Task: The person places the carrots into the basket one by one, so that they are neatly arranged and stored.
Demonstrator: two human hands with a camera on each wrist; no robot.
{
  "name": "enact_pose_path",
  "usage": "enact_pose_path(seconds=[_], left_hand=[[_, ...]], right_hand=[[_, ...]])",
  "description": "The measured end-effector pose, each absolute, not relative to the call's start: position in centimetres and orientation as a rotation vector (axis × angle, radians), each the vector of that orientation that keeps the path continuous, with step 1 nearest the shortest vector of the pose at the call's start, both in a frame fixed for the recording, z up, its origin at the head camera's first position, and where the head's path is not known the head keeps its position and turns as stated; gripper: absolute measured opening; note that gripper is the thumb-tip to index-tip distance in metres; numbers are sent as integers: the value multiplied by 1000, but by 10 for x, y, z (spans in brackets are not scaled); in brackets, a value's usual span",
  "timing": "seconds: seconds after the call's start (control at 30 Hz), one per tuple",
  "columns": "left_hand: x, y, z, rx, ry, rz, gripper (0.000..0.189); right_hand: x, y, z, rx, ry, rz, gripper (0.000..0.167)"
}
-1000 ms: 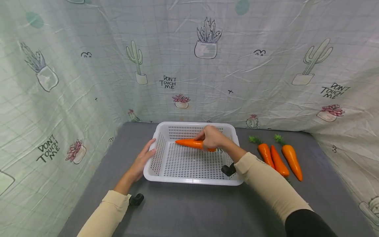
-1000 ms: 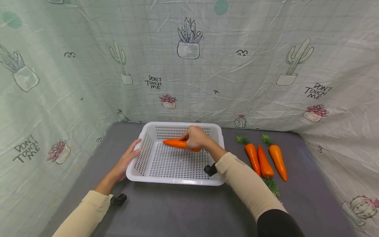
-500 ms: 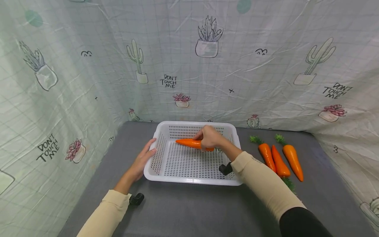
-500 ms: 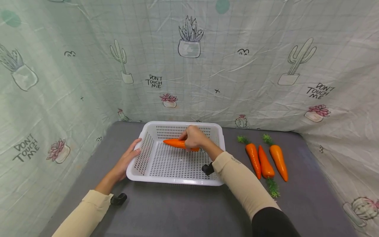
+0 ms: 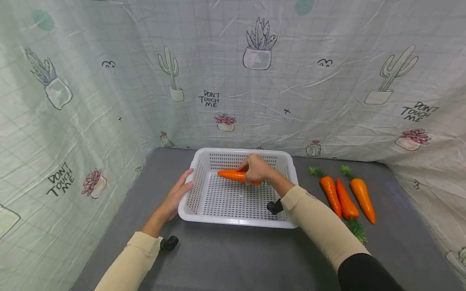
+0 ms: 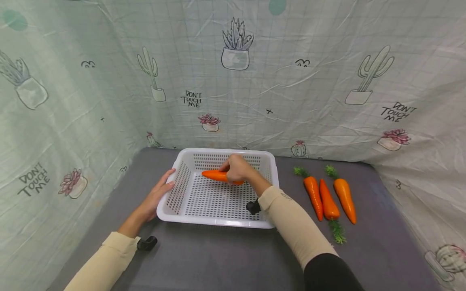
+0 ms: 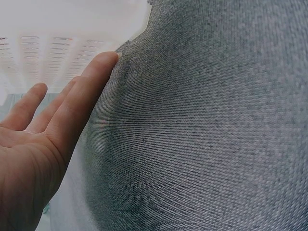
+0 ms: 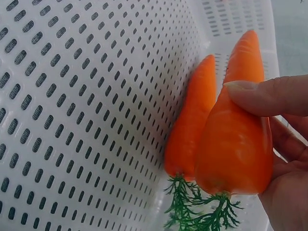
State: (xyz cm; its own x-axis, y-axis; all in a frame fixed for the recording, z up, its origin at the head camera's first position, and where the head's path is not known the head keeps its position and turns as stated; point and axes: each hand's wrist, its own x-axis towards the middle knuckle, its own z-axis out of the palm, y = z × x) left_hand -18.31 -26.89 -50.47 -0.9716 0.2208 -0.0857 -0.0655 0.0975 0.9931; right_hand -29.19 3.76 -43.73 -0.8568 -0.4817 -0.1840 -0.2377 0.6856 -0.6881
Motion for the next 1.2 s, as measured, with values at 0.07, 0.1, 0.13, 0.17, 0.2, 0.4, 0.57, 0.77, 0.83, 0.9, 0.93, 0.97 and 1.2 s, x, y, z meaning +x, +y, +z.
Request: enact_pose_path(seconds=[0.07, 0.1, 0.13, 0.17, 0.2, 0.4, 0.57, 0.77, 0.83, 0.9, 0.93, 0.97, 1.2], left_hand=[[-183, -269, -505, 158, 2163, 1966, 59], [-184, -269, -505, 157, 2165, 1965, 59], [-184, -269, -505, 157, 2165, 1967, 59], [-184, -269, -506, 160, 2166, 1966, 59], [-184, -269, -506, 163, 2163, 1968, 59], [-183, -269, -505, 170, 2148, 1983, 59], [-183, -270, -505, 164, 2170, 1967, 59], [-184, -271, -506, 163, 2162, 1976, 60], [-184, -271, -506, 162, 2158, 1978, 60], [-184, -270, -506, 171, 2155, 1977, 60], [-184, -270, -505, 174, 2154, 1978, 61], [-183, -270, -505, 176, 2152, 1978, 61], [-183, -271, -507, 175, 2162, 1970, 61]], right_hand=[[-293, 37, -439, -575, 2553, -968, 56], [-294, 36, -440, -583, 2555, -965, 56], [-294, 36, -441, -591, 2558, -961, 55], [-295, 36, -442, -601, 2559, -957, 55], [-295, 36, -443, -609, 2560, -952, 55], [-297, 33, -448, -637, 2560, -944, 54], [-297, 30, -449, -645, 2559, -954, 54], [-295, 25, -449, -682, 2576, -919, 54], [-295, 24, -449, -688, 2580, -904, 54], [-296, 23, -450, -684, 2580, -900, 54], [-296, 22, -450, -682, 2579, -901, 55], [-296, 22, -451, -682, 2579, -902, 55], [-299, 18, -456, -697, 2582, -883, 53]])
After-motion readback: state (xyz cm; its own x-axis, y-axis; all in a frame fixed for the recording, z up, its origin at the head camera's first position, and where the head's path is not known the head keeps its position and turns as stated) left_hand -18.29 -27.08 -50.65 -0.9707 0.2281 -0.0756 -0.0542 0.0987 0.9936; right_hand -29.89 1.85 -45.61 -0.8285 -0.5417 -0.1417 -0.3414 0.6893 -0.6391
